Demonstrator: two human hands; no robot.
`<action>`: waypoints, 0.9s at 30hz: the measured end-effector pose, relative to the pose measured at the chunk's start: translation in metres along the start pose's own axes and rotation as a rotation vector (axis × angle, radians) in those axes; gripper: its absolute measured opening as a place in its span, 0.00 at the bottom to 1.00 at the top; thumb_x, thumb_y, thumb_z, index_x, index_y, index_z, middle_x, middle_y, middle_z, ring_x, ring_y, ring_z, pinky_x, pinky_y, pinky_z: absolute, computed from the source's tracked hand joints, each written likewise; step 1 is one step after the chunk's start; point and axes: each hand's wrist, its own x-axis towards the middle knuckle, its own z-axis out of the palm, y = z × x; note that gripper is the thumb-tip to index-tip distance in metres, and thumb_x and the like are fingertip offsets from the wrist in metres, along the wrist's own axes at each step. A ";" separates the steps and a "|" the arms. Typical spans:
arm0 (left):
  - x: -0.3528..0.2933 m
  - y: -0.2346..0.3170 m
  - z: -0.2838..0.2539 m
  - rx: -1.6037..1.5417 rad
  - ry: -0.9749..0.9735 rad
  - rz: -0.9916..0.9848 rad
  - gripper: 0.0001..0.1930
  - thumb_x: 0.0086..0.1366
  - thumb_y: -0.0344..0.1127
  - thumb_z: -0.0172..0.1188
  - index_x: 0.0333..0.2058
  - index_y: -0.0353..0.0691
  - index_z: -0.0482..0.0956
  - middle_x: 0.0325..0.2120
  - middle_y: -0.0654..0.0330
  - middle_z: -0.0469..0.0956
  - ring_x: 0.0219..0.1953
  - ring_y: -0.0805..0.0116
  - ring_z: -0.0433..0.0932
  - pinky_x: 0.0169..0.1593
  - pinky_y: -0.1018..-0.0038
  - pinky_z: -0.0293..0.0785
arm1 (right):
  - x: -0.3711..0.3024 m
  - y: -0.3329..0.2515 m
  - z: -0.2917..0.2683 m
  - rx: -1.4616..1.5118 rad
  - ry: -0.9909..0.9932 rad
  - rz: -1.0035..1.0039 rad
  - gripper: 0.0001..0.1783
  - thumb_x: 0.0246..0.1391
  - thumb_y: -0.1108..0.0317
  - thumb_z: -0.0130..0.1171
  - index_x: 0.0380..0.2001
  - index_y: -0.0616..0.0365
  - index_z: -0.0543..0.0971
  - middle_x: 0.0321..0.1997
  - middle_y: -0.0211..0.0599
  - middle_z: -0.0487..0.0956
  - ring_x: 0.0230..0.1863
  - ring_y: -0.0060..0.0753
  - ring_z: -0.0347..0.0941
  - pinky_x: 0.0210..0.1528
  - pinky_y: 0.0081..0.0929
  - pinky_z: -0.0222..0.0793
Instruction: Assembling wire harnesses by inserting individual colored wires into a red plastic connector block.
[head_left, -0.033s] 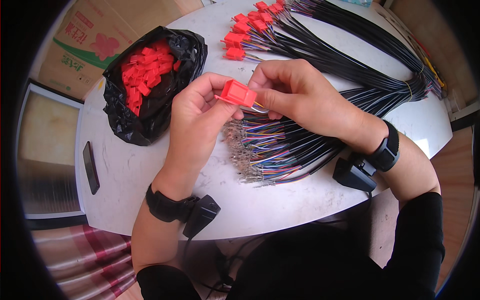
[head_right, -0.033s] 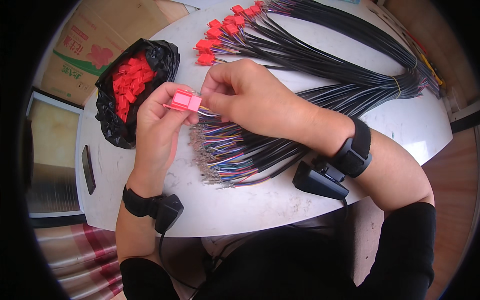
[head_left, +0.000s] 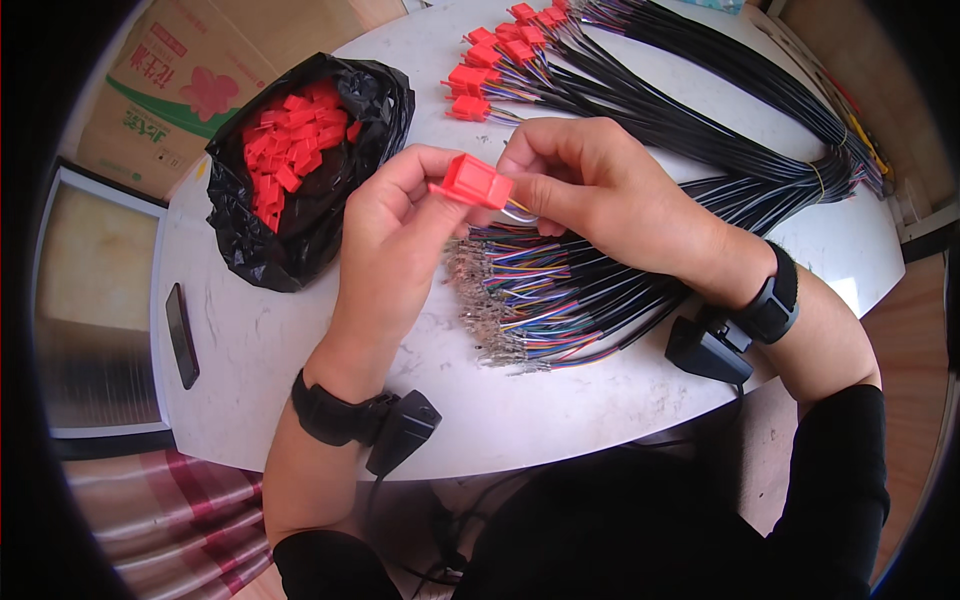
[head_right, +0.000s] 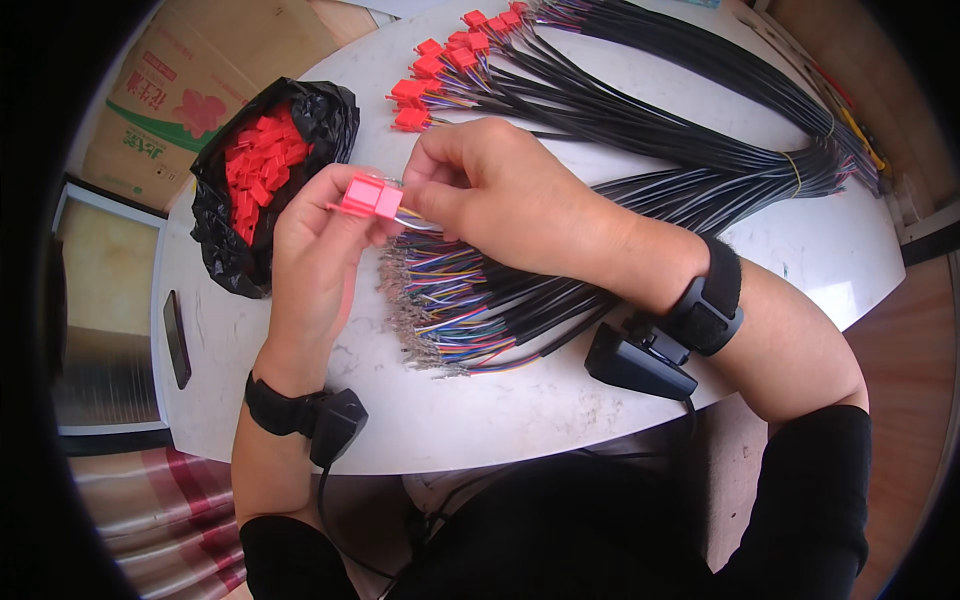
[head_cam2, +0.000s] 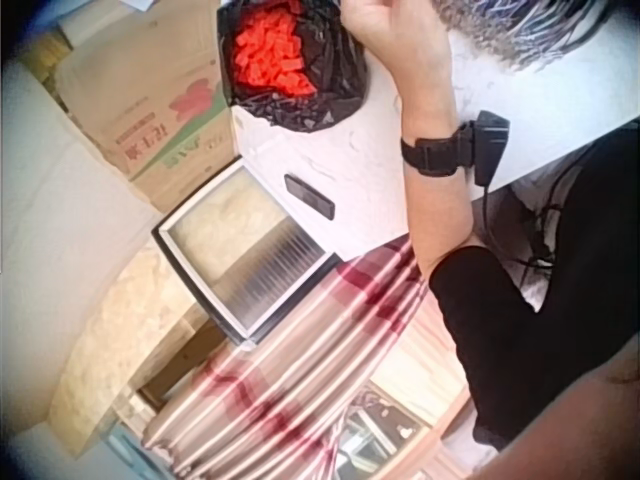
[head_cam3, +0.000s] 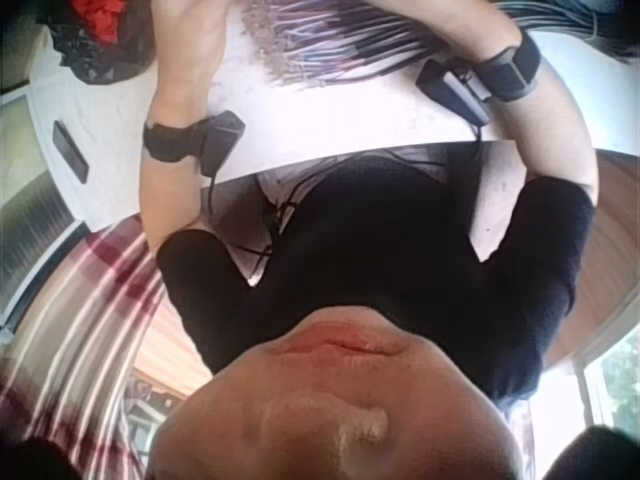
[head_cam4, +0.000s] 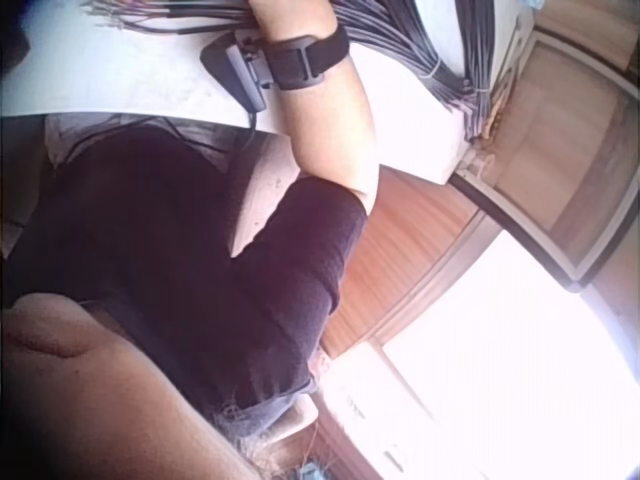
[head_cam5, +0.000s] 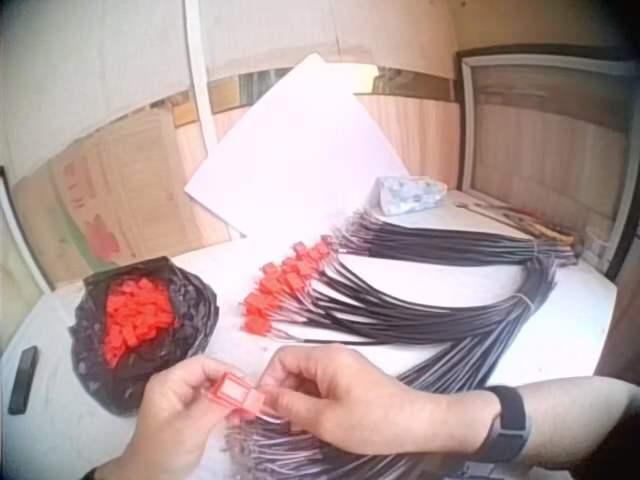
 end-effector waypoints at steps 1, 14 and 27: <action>0.001 0.005 0.003 -0.001 -0.003 0.001 0.07 0.65 0.30 0.55 0.40 0.34 0.75 0.33 0.62 0.76 0.32 0.78 0.73 0.38 0.81 0.67 | 0.000 0.001 -0.001 -0.048 0.036 -0.022 0.08 0.55 0.70 0.57 0.28 0.66 0.76 0.22 0.31 0.76 0.22 0.17 0.71 0.26 0.17 0.68; 0.000 0.005 0.002 0.011 0.128 0.069 0.07 0.63 0.29 0.59 0.37 0.35 0.73 0.32 0.63 0.75 0.29 0.81 0.72 0.34 0.85 0.67 | 0.002 0.005 -0.006 0.130 0.084 0.053 0.09 0.60 0.65 0.55 0.33 0.61 0.75 0.28 0.25 0.74 0.30 0.13 0.69 0.35 0.14 0.67; 0.000 0.005 0.004 0.064 0.033 -0.032 0.08 0.65 0.31 0.55 0.40 0.35 0.77 0.29 0.66 0.76 0.25 0.84 0.66 0.28 0.87 0.61 | 0.002 0.004 -0.007 0.116 0.006 0.044 0.11 0.59 0.62 0.57 0.32 0.60 0.75 0.27 0.25 0.75 0.32 0.12 0.70 0.37 0.12 0.65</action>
